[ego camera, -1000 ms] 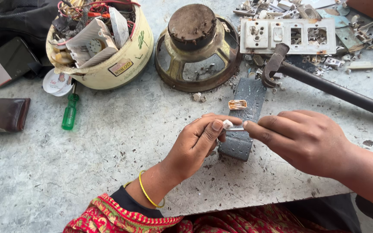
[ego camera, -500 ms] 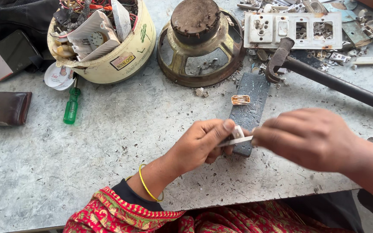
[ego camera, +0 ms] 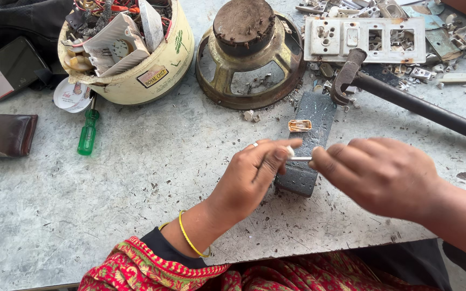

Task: The person disassembles a small white electrical component using a screwdriver and hammer. They remove internal parts, place them on the table, and then reassemble the component by inserting parts back and tightening screws.

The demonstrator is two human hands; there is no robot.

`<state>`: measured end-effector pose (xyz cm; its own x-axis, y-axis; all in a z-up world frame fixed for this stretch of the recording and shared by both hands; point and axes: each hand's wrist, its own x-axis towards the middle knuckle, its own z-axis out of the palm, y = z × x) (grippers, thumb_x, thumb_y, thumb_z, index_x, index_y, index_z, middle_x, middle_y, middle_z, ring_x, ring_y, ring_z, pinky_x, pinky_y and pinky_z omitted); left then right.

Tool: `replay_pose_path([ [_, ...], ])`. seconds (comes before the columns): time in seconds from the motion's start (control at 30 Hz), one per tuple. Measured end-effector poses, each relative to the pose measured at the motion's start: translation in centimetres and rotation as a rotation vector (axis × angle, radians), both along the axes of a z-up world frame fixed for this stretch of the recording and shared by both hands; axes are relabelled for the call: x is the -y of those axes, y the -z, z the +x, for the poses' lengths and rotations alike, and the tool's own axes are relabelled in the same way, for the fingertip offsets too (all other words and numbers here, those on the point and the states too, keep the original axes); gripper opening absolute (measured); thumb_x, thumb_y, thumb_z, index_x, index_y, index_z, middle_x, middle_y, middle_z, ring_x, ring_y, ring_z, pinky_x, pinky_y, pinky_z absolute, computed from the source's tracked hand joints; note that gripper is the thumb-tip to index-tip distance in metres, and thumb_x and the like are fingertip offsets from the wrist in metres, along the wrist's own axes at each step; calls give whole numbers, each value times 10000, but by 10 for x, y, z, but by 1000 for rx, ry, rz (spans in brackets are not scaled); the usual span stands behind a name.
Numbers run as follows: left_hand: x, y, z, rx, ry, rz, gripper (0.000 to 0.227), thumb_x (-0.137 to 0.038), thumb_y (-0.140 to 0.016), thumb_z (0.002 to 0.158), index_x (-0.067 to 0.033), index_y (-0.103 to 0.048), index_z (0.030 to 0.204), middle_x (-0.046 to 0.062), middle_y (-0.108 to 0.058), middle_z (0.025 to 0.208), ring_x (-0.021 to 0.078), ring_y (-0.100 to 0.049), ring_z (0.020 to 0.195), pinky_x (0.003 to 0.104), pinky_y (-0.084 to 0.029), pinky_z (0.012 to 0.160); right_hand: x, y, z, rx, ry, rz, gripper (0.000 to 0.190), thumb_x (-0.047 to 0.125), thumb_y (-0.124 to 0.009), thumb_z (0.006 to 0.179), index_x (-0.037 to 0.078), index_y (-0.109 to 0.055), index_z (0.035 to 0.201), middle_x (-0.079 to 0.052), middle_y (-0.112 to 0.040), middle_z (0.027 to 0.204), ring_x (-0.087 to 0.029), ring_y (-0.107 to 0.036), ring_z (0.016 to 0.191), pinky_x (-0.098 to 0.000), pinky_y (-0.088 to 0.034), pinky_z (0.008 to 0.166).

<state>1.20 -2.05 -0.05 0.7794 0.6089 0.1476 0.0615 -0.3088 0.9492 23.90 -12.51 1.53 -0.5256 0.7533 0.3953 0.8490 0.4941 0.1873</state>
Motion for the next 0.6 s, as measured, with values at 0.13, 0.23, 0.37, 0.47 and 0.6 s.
replay_pose_path([
  [0.13,3,1,0,-54,-10,244,356,-295,-500,1109,-37,-709,1238,133,-715,988,278,-689,896,388,-544,827,2,1,-1,30,-38,-44,383,169,-651,828,32,-708,1182,-76,-766,885,-184,-721,681,-333,-581,534],
  [0.23,4,0,1,-46,18,268,344,-291,-511,1110,-37,-721,1206,133,-721,970,277,-689,884,388,-542,813,-3,3,0,-103,-77,-82,314,211,-657,848,61,-716,1118,-84,-762,898,-220,-735,741,-356,-586,576],
  [0.37,3,0,1,-120,74,61,378,-327,-518,1082,-45,-750,1182,83,-687,819,184,-647,701,338,-539,677,-8,3,2,-390,-72,-195,207,280,-722,875,84,-744,938,-67,-753,793,-233,-727,662,-384,-562,521],
  [0.47,3,3,-1,-105,131,-119,429,-375,-495,1110,-52,-757,1210,23,-629,741,88,-568,684,276,-489,618,-7,2,3,-450,-61,-282,214,275,-747,837,61,-746,849,-75,-719,681,-272,-697,574,-426,-528,458],
  [0.6,1,7,-2,-142,156,-442,477,-421,-466,1086,-67,-734,1260,-29,-564,747,32,-421,580,224,-360,496,-10,0,4,-482,-52,-336,196,264,-752,831,69,-749,844,-74,-695,637,-278,-684,552,-445,-510,448],
])
